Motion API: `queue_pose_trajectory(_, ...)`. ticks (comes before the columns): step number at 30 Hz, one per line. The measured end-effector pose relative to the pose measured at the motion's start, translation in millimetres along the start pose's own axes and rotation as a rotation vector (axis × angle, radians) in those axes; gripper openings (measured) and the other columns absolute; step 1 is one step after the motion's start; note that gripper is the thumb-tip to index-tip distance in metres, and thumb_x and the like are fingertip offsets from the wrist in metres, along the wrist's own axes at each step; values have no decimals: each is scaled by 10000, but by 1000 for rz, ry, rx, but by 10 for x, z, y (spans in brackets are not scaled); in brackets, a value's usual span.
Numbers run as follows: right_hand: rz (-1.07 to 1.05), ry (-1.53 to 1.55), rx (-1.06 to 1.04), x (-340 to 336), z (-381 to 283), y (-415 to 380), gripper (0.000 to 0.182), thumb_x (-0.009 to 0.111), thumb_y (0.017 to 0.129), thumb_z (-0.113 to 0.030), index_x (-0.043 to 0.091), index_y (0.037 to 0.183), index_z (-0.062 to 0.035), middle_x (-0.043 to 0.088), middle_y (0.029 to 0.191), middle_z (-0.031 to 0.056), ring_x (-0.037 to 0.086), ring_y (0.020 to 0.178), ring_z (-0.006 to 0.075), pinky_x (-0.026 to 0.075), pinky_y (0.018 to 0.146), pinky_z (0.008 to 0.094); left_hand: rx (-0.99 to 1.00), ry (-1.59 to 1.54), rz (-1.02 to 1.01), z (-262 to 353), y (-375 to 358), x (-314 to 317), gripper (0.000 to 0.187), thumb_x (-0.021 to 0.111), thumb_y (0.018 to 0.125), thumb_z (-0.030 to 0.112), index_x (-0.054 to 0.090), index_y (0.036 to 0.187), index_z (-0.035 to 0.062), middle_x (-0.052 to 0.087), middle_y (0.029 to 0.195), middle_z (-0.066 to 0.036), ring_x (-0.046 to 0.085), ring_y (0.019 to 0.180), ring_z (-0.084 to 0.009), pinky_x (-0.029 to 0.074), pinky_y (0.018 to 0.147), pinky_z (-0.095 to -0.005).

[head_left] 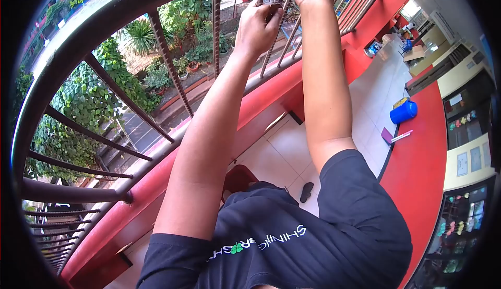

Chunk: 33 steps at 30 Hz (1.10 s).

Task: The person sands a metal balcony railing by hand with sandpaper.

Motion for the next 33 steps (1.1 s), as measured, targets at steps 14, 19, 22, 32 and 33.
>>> queue_pose_trajectory(14, -20, 173, 133, -101, 207, 436, 369, 431, 929, -27, 551, 1238, 135, 665, 1082, 233, 702, 905, 332, 596, 740, 439, -66, -130, -40, 116, 22, -113, 192, 666, 887, 169, 730, 932, -6, 665, 890, -233, 653, 868, -391, 517, 801, -453)
queue_pose_trajectory(19, 3, 136, -25, -93, 136, 306, 376, 427, 899, 20, 561, 1244, 89, 636, 1164, 218, 680, 965, 320, 600, 750, 438, -89, -138, -29, 81, 16, -94, 192, 665, 889, 172, 732, 935, -2, 666, 901, -236, 646, 879, -402, 514, 811, -449)
queue_pose_trajectory(22, -64, 247, 163, -230, 429, 867, 390, 429, 878, 38, 551, 1249, 26, 634, 1118, 189, 664, 888, 317, 587, 738, 426, 7, -148, -31, 13, 4, -84, 184, 666, 889, 171, 723, 888, -4, 656, 850, -233, 630, 851, -406, 503, 782, -466)
queue_pose_trajectory(32, -56, 331, 198, -165, 93, 486, 370, 444, 877, 163, 482, 1242, 115, 563, 1252, 293, 621, 1099, 457, 551, 966, 610, 45, -66, 16, -17, 21, -72, 206, 643, 915, 197, 685, 852, 5, 657, 794, -213, 618, 815, -401, 484, 747, -473)
queue_pose_trajectory(33, -115, 379, 155, -128, 154, 515, 399, 437, 868, 176, 472, 1260, 110, 564, 1263, 281, 615, 1111, 447, 547, 966, 621, 44, -48, 12, -33, 23, -60, 208, 639, 918, 202, 687, 854, 10, 661, 792, -210, 620, 811, -399, 484, 746, -474)
Point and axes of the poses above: each hand's wrist, its own y-axis towards the middle knuckle, its own x-axis out of the palm, z = x × y, the point moved 1 cm from there along y, towards the middle knuckle
